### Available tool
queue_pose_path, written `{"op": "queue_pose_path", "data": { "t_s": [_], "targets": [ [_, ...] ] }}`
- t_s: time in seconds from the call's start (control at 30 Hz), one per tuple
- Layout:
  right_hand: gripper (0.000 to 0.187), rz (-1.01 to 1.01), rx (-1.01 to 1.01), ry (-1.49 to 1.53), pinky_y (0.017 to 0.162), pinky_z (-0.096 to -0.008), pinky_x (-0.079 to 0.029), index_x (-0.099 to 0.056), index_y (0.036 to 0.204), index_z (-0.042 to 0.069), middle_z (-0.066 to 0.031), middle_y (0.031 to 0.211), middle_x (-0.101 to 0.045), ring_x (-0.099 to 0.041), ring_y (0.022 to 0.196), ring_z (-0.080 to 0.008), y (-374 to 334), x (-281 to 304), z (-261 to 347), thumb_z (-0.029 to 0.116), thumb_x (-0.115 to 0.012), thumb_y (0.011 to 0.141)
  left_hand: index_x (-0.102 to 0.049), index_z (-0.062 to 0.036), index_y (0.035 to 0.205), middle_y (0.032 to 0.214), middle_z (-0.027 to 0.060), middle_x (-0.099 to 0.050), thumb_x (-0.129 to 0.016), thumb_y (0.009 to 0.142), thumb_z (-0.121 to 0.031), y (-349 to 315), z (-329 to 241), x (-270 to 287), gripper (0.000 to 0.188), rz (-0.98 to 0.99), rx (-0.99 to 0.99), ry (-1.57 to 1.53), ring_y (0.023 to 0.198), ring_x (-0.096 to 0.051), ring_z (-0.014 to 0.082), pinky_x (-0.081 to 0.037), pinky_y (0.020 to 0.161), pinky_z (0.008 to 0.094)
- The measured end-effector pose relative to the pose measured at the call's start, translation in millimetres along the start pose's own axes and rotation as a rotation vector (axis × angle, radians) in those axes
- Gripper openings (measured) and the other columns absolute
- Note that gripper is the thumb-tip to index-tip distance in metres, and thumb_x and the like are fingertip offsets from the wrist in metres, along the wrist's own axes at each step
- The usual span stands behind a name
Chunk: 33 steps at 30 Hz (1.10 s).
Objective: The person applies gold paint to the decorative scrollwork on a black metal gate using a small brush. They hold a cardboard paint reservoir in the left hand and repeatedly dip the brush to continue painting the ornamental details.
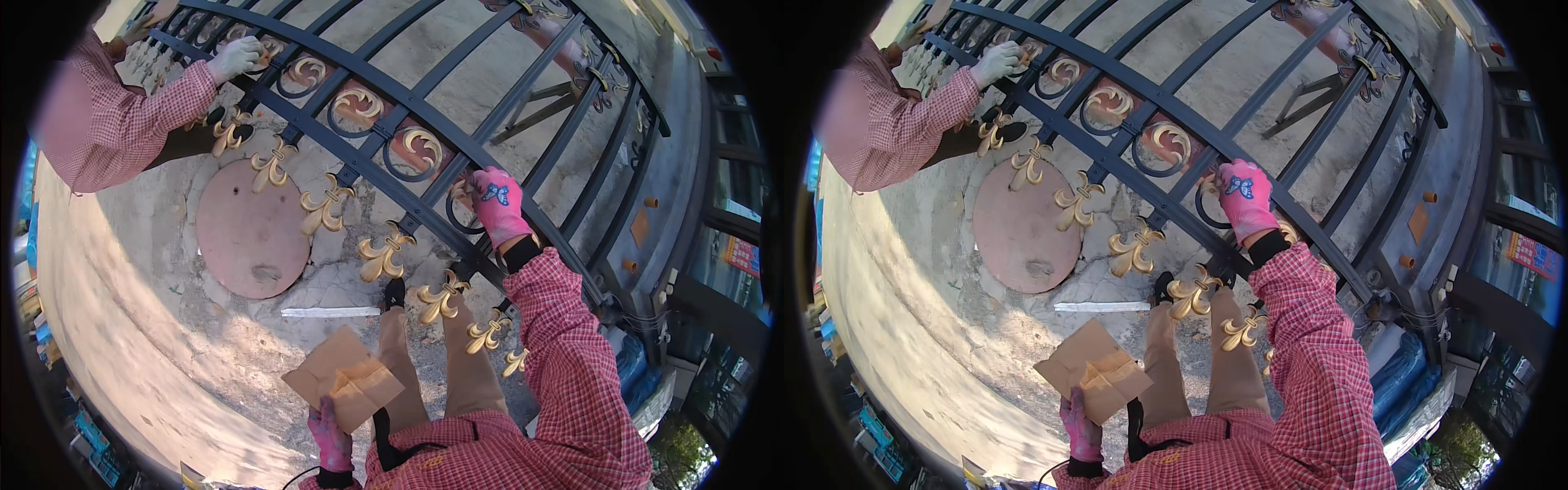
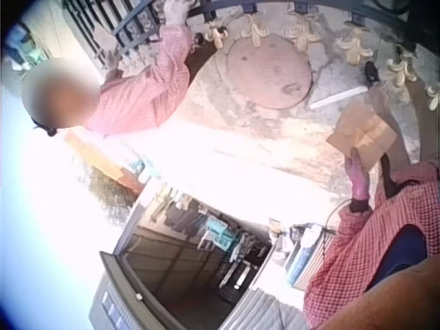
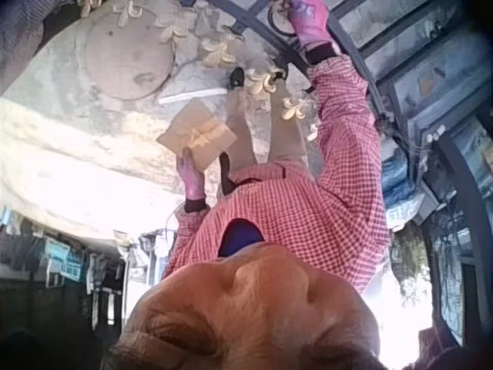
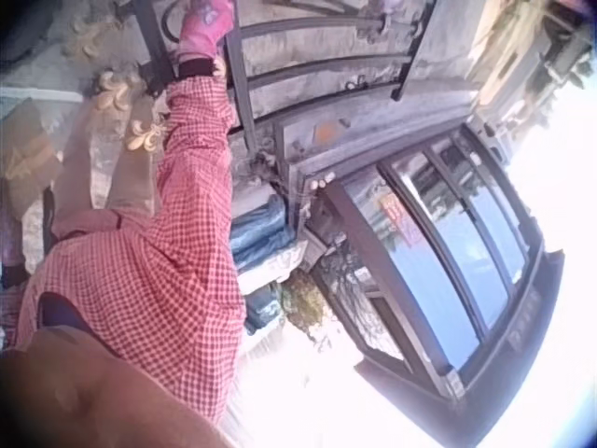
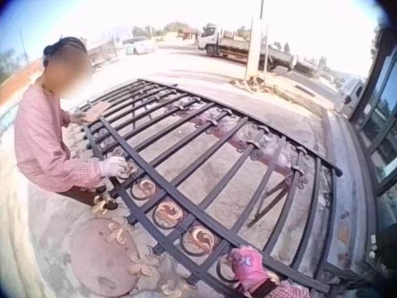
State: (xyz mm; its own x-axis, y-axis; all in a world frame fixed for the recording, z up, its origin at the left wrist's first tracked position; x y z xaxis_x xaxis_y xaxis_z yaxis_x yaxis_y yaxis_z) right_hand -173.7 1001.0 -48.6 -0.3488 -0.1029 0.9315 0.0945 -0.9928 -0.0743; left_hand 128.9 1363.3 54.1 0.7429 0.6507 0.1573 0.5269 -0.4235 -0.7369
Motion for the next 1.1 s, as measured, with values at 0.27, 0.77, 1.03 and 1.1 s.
{"op": "queue_pose_path", "data": {
  "t_s": [0.27,0.77,1.03,1.1],
  "targets": [
    [0.014,-0.168,0.142,0.379,0.07,-0.0361,-0.049,-0.066,0.084,0.011,-0.01,0.085,-0.063,-0.06,0.084,-0.03,23.9,36.2,51.6,0.008,-0.063,0.071,-0.051,-0.0007,0.111,0.098,0.0074,-0.06,-0.055,0.093,-0.029,11.3,-8.7,20.1,0.034,0.006,-0.014,-0.013,0.083,-0.059,0.0128,-0.05,0.071,0.0273],
    [0.012,0.079,0.343,-0.085,0.071,-0.0345,-0.05,-0.068,0.081,0.012,-0.009,0.087,-0.063,-0.06,0.085,-0.0291,61.8,0.8,70.6,0.009,-0.063,0.07,-0.048,-0.0006,0.121,0.108,0.0076,-0.059,-0.056,0.092,-0.03,30.3,2.9,44.7,0.041,0.01,0.011,-0.086,0.091,-0.058,0.0142,-0.049,0.078,0.0286],
    [0.016,-0.015,0.147,0.125,0.07,-0.0388,-0.05,-0.067,0.087,0.012,-0.0118,0.087,-0.063,-0.062,0.083,-0.0316,82.8,-13.0,89.2,0.009,-0.061,0.073,-0.048,-0.0007,0.121,0.109,0.0079,-0.059,-0.056,0.092,-0.029,35.4,9.2,50.9,0.041,-0.014,0.033,-0.114,0.093,-0.058,0.0151,-0.049,0.079,0.0288],
    [0.017,0.031,0.102,0.177,0.07,-0.0384,-0.05,-0.068,0.089,0.012,-0.0125,0.088,-0.064,-0.062,0.083,-0.0322,86.4,-16.6,90.5,0.009,-0.061,0.073,-0.048,-0.0006,0.121,0.108,0.0084,-0.059,-0.055,0.093,-0.028,33.4,13.3,49.4,0.04,-0.011,0.027,-0.116,0.092,-0.059,0.0154,-0.049,0.078,0.0289]
  ]
}}
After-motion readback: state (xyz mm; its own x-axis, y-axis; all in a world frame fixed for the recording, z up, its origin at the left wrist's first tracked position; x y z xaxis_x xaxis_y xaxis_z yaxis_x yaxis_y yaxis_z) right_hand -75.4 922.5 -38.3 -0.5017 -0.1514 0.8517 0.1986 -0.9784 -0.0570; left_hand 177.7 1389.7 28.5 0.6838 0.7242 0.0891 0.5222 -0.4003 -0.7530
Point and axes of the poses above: each hand's wrist, its own y-axis towards the middle knuckle, its own x-axis out of the back of the hand, z = x × y, the point moved 5 cm from there along y, towards the middle knuckle
